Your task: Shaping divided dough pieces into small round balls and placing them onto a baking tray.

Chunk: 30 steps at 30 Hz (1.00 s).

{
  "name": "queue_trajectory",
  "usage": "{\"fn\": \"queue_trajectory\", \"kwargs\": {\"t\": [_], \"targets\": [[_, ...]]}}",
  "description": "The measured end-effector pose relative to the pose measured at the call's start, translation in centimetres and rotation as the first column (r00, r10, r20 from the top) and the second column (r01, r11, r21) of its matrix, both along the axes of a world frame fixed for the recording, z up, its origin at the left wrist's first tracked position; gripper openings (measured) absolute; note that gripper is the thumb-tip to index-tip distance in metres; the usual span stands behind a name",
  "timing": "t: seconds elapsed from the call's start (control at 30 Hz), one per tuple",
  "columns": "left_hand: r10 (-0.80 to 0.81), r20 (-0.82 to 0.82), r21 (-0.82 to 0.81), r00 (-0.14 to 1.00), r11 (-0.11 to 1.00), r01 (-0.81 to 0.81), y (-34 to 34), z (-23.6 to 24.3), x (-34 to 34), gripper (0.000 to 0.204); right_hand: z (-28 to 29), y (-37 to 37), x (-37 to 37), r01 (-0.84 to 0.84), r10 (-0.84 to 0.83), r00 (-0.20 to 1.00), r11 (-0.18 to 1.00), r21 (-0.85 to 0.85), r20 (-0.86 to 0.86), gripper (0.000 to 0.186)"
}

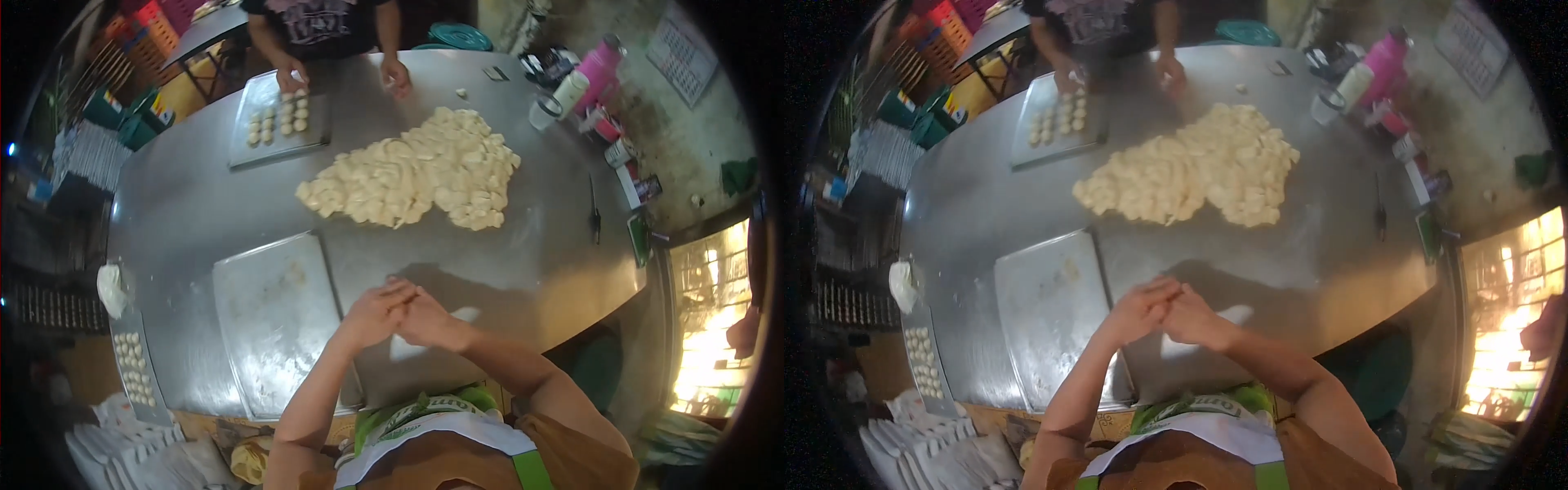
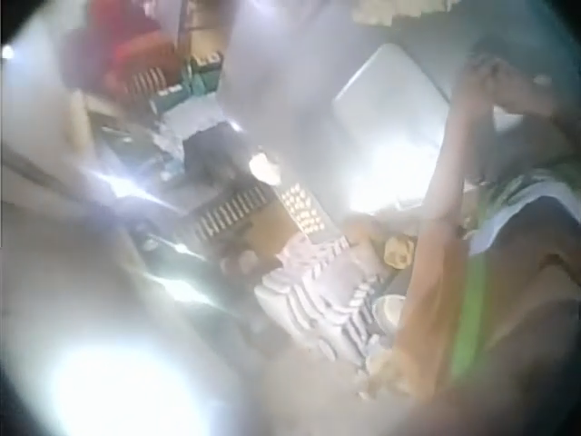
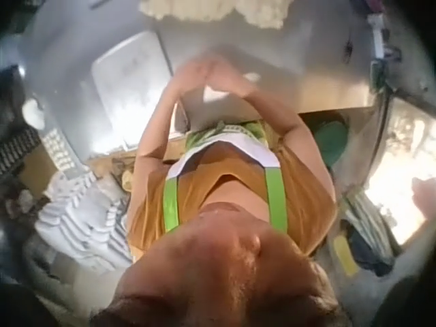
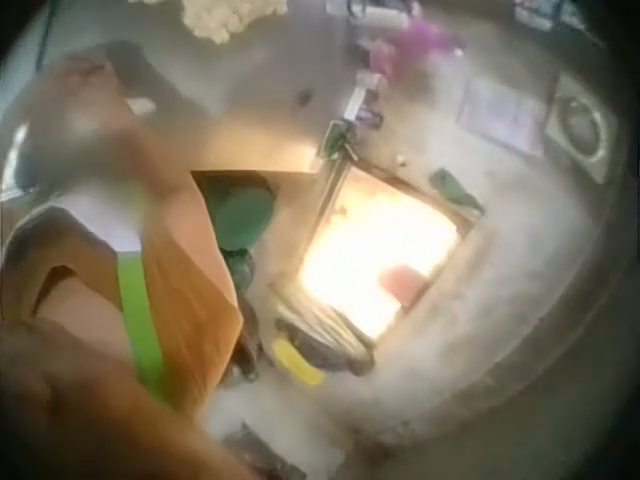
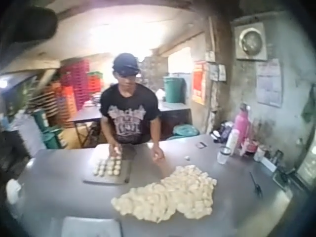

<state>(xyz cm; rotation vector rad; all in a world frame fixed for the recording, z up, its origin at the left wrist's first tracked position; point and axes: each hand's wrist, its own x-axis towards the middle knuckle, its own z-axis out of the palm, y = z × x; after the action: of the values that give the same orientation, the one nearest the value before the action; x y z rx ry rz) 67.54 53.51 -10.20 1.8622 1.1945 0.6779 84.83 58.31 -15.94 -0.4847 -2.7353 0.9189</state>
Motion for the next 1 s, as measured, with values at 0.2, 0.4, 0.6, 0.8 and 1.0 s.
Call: {"fn": "queue_trajectory", "kwargs": {"t": [0.2, 0.4, 0.6, 0.8, 1.0], "targets": [[0.338, -0.009, 0.198, 0.941, 0.923, -0.329, 5.8, 0.7, 9.5, 0.033, -3.8, 2.0, 8.5, 0.21, -0.251, 0.965, 0.911, 0.355, 0.072, 0.03], [0.442, -0.061, 0.0, 0.895, 0.897, -0.443, 13.6, -1.9, 9.1, 0.035, 3.2, 11.9, 11.6, 0.636, -0.622, 0.751, 0.771, 0.009, 0.223, 0.024], [0.459, -0.204, 0.339, 0.865, 0.861, -0.378, 27.7, -4.1, 12.3, 0.039, -1.3, 20.9, 10.3, 0.934, -0.923, 0.356, 0.343, 0.104, -0.148, 0.021], [0.474, 0.17, 0.029, 0.864, 0.874, -0.485, 21.8, -4.4, 8.0, 0.047, 6.9, 11.0, 13.8, 0.764, -0.685, 0.516, 0.639, -0.084, -0.515, 0.019], [0.532, -0.104, -0.067, 0.841, 0.84, -0.539, -3.4, -7.8, 3.2, 0.035, -2.4, -8.2, 23.1, 0.854, -0.854, 0.518, 0.52, 0.03, 0.038, 0.028]]}}
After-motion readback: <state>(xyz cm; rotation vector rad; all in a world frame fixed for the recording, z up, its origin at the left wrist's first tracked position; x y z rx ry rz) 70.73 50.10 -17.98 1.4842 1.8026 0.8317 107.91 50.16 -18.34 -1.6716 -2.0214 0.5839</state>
